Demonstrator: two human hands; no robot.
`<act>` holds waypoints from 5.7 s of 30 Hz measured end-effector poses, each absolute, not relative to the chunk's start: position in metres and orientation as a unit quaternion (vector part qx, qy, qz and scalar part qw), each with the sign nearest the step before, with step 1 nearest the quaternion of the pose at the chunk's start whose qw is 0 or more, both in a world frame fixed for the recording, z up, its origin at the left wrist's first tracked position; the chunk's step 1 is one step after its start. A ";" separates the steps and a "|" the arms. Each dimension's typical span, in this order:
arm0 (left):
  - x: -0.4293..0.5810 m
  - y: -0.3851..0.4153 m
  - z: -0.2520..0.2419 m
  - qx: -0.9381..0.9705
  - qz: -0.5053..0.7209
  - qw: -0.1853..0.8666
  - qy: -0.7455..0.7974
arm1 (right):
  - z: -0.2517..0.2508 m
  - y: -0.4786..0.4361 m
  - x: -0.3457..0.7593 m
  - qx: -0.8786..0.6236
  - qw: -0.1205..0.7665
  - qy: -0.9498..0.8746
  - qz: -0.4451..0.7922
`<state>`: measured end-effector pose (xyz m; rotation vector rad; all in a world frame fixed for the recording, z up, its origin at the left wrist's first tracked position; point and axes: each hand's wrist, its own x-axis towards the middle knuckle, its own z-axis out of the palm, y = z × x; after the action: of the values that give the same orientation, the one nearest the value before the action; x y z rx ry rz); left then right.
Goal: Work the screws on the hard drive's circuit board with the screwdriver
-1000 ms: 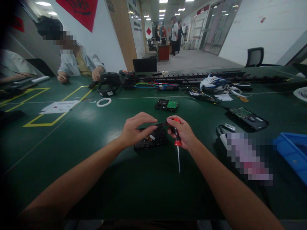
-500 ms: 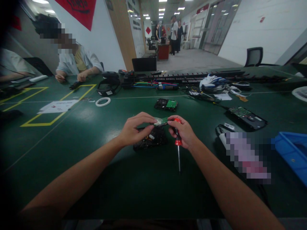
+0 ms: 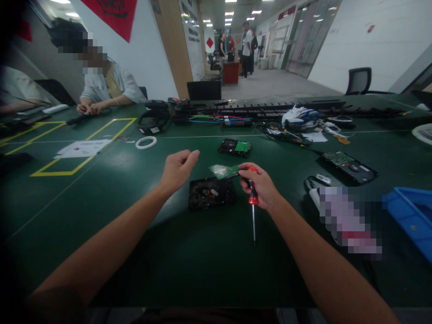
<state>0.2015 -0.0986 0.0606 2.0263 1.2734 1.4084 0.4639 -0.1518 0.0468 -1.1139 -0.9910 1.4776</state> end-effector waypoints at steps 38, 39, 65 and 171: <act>0.204 -0.135 0.087 0.838 0.429 -0.329 0.074 | 0.032 -0.140 0.476 -0.424 0.502 -0.338 0.674; 0.203 -0.128 0.081 0.842 0.417 -0.320 0.121 | 0.032 -0.139 0.476 -0.426 0.502 -0.335 0.673; 0.195 -0.116 0.057 0.943 0.049 0.116 0.307 | 0.023 -0.135 0.474 -0.456 0.469 -0.363 0.664; 0.212 -0.144 0.002 0.910 0.302 0.021 0.285 | 0.024 -0.146 0.472 -0.522 0.384 -0.444 0.619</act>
<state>0.2122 -0.1440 0.0017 2.8205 0.8850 0.9350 0.4715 -0.1456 0.0236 -1.3292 -1.1319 1.5765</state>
